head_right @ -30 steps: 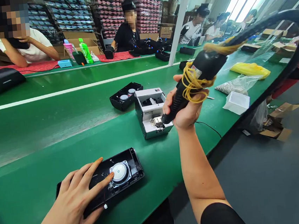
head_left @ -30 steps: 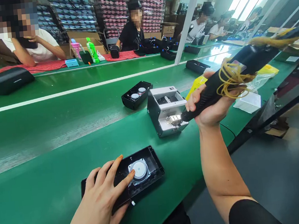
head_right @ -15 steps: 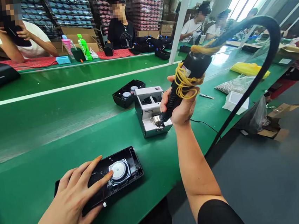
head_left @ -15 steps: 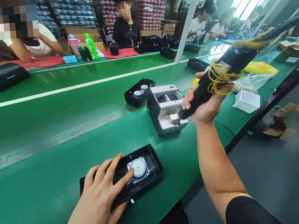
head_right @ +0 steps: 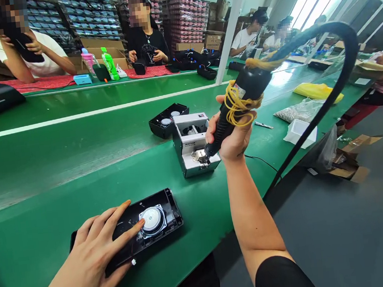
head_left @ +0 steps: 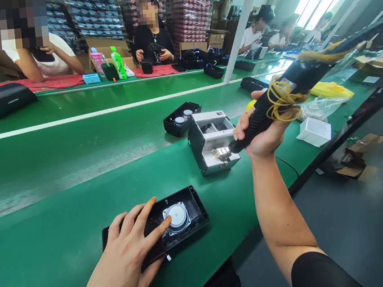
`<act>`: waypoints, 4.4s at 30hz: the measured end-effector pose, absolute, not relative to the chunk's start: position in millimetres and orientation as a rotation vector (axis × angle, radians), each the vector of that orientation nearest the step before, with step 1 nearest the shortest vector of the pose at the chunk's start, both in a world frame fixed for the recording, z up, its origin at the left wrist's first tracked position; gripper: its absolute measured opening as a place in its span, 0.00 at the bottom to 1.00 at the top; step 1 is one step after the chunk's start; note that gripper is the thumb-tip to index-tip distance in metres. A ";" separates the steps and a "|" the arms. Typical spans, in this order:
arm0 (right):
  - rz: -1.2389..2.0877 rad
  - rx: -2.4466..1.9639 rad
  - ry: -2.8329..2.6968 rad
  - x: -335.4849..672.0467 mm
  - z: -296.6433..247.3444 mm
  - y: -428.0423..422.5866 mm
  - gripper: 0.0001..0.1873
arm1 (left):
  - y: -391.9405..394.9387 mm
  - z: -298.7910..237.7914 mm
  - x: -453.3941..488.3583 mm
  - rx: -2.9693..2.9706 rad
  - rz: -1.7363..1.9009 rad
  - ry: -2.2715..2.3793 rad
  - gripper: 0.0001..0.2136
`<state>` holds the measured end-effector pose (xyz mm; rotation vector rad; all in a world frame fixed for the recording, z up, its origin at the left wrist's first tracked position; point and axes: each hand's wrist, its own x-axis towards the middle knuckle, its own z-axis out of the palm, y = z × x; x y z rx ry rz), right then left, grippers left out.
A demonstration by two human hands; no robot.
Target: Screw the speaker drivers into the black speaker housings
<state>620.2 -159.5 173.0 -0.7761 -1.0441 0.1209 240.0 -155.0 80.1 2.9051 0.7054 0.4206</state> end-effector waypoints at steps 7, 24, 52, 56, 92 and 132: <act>0.152 -0.781 -1.021 625.2 165.9 -159.6 0.40 | -155.7 84.2 238.4 2.991 0.368 0.683 0.31; 0.240 -0.752 -1.031 611.1 173.4 -179.0 0.42 | -153.1 87.8 233.7 3.032 0.439 0.569 0.30; 0.830 -0.517 -1.184 448.1 138.4 -131.6 0.34 | -156.6 109.0 241.7 2.880 0.159 0.628 0.32; 0.834 -0.545 -1.180 447.3 135.4 -130.5 0.34 | -156.0 107.8 241.5 2.875 0.180 0.631 0.32; 1.095 -0.449 -1.223 442.8 114.9 -133.9 0.37 | -156.4 116.5 243.8 2.852 0.141 0.643 0.31; 0.171 -0.752 -1.031 626.5 159.4 -156.8 0.38 | -144.3 83.1 255.0 3.044 0.403 0.571 0.32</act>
